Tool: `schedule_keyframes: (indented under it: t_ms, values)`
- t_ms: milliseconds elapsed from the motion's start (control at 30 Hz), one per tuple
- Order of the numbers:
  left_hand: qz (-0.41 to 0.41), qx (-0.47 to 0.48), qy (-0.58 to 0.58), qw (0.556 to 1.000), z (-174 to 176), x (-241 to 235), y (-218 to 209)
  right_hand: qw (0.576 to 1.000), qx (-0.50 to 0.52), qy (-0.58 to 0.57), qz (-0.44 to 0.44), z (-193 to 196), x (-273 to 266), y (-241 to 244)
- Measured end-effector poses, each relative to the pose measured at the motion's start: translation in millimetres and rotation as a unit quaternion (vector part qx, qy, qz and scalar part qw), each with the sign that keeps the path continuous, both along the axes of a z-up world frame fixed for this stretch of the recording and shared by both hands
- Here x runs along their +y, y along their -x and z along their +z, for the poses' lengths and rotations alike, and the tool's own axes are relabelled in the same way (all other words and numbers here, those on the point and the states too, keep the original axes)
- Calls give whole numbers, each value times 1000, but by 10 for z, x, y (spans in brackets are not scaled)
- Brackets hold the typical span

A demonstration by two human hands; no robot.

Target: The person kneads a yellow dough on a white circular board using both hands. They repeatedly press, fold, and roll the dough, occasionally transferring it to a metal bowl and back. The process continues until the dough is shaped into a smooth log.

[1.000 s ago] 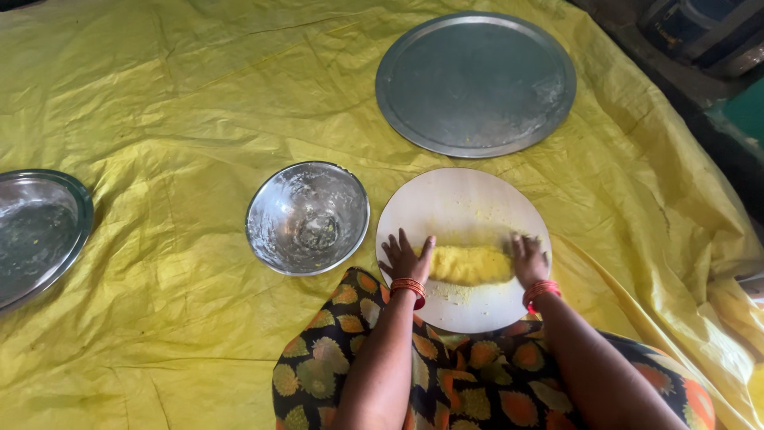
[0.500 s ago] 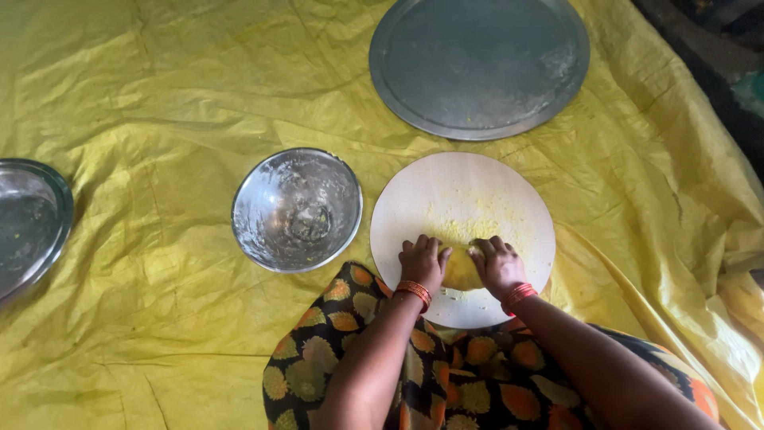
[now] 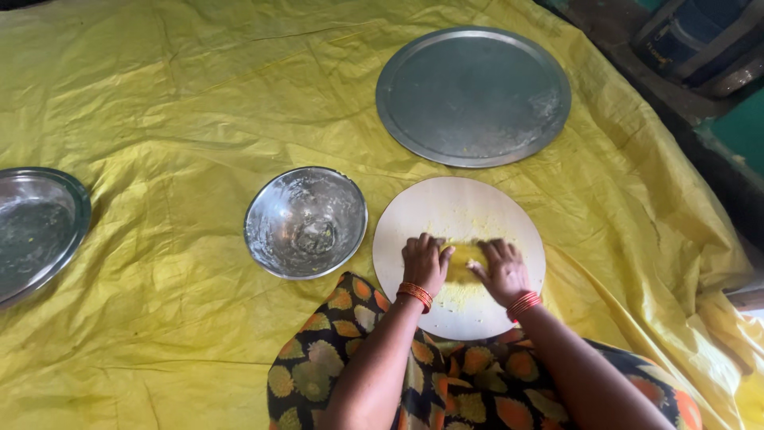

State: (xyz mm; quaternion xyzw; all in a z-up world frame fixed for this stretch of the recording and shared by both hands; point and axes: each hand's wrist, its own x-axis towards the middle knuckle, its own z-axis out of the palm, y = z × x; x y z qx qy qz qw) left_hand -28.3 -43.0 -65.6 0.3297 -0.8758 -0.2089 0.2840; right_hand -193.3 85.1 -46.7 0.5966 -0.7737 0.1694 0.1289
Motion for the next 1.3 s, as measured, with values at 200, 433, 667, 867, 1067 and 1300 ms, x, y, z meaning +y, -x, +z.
schedule_keyframes:
  t_ms: [200,433,667,867,1067,1300]
  values:
    - [-67,-121,28,990,218,17,-196,934,-350,53,-42,-268,50,500]
    - [42,-75,-180,980,-151,-17,-133,765,-574,187,-225,-549,164,811]
    - [104,-88,-52,989,-833,81,76,843,-460,-22,-276,-687,20,204]
    - [-14,-115,-179,977,-535,172,-38,885,-430,-69,-162,-438,118,-56]
    - [13,-108,-113,988,-415,286,7,919,-301,-222,-128,-475,201,-188]
    - [0,-168,-157,973,-224,211,39,904,-297,-280,-124,-246,56,-130]
